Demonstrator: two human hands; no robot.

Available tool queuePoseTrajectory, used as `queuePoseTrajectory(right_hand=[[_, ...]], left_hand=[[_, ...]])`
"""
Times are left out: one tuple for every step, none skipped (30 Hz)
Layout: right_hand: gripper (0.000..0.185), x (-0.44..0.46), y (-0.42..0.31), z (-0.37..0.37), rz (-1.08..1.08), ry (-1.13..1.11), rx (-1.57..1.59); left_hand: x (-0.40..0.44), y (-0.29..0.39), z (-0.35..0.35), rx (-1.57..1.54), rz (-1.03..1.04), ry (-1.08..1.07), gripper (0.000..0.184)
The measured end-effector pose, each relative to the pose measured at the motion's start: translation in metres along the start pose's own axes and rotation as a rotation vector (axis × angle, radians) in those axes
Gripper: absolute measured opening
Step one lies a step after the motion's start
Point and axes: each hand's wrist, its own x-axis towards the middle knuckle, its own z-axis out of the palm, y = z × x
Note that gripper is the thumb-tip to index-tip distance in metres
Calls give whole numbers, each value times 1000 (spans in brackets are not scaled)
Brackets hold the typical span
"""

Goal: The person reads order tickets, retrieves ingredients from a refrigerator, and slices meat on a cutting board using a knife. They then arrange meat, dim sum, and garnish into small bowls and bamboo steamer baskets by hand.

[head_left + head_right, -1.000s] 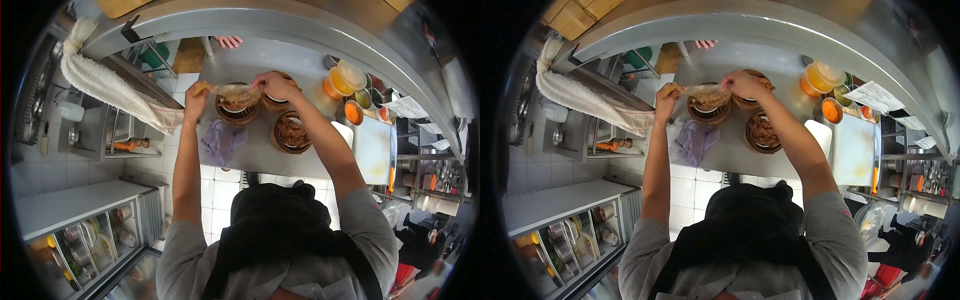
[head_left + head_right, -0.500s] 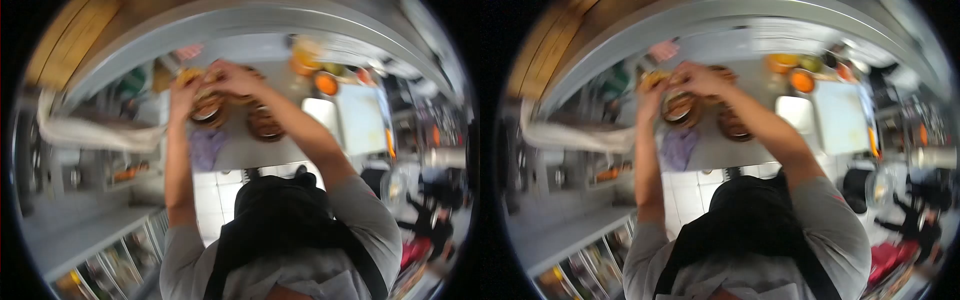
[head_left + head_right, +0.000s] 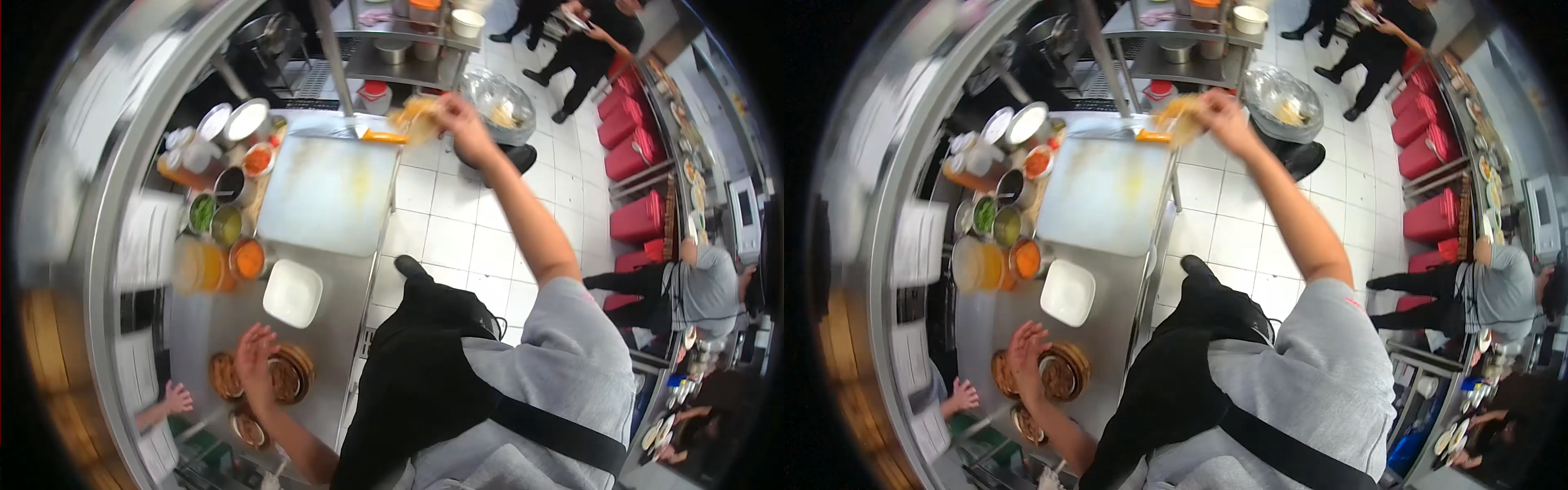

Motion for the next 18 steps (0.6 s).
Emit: queuePoseTrajectory(right_hand=[[17,10,5,-32,5,157,-47],[28,29,10,-79,-8,185,-223],[40,50,25,-121,41,333,-612],[45,70,70,-173,-70,443,-1056],[40,77,64,-179,20,558,-1179],[33,81,43,-153,-33,587,-1225],[21,94,58,-139,-106,503,-963],[17,91,42,-94,-118,305,-831],[18,89,39,-44,-75,95,-609],[19,86,27,14,22,-114,-505],[20,99,65,56,28,-296,-400],[20,108,84,107,-146,-412,-358],[21,117,90,156,-174,-480,-266],[18,133,101,197,-216,-562,-337],[16,146,103,232,-271,-588,-502],[17,156,104,261,-321,-610,-665],[17,166,116,286,-335,-617,-647],[19,175,132,309,-378,-681,-851]], left_hand=[[10,-8,-2,16,-48,-9,32],[31,-10,14,30,-35,-41,31],[60,-9,31,46,-29,-36,31],[87,-8,43,50,-15,-55,33],[119,-6,55,38,-70,-21,34],[150,-9,68,-32,-127,70,35],[182,-10,82,-119,-165,148,30],[208,-7,94,-198,-172,167,30],[235,-9,104,-275,-179,184,29],[268,-24,108,-355,-170,216,28],[296,-33,114,-402,-206,300,29],[319,-44,117,-402,-200,321,29],[339,-51,119,-430,-273,401,29],[356,-54,120,-457,-341,480,29],[371,-58,121,-501,-373,508,34],[380,-61,120,-543,-409,538,39],[387,-65,119,-573,-432,541,42],[387,-67,119,-595,-403,515,42]])
